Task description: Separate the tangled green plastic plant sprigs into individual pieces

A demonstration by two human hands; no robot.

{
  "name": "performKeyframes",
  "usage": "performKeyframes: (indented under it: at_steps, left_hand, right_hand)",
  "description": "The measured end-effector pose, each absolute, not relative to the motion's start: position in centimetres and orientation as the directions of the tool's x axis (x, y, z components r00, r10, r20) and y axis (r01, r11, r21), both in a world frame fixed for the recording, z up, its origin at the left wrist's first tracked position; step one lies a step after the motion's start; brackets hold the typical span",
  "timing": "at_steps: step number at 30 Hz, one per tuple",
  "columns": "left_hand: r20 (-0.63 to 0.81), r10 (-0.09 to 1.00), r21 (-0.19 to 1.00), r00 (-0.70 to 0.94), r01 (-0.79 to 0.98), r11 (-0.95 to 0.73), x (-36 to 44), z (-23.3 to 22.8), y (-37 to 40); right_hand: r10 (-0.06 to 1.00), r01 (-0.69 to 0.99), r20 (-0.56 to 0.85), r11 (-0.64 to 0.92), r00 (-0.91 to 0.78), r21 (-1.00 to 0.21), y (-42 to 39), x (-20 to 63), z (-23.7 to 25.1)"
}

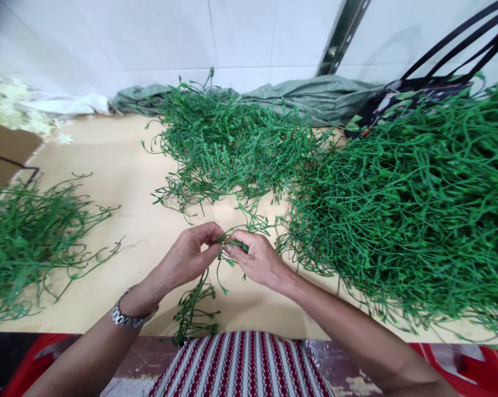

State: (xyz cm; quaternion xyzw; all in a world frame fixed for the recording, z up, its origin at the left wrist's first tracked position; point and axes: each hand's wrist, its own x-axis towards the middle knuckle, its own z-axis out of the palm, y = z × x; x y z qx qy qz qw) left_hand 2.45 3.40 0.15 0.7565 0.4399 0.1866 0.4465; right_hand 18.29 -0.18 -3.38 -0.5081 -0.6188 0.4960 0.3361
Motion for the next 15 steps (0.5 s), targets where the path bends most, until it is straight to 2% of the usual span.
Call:
performKeyframes:
  at_steps: [8, 11, 15]
  left_hand:
    - [-0.285, 0.796, 0.895, 0.534, 0.445, 0.022, 2.8, 0.1, 3.3]
    - [-0.293, 0.795, 0.911, 0.531, 0.407, 0.063, 2.7, 0.6, 3.3]
    - [-0.31, 0.699, 0.945, 0.644, 0.29, 0.152, 2.5, 0.8, 3.3]
  right_hand:
    - [0.956, 0.441, 0.139, 0.245, -0.26, -0.863, -0.6, 18.3, -2.4]
    - [0.925, 0.479, 0.207, 0.346, -0.32, -0.807, -0.4, 18.5, -1.8]
    - [0.869, 0.446, 0.247, 0.442, -0.429, -0.778, -0.1, 18.9, -1.2]
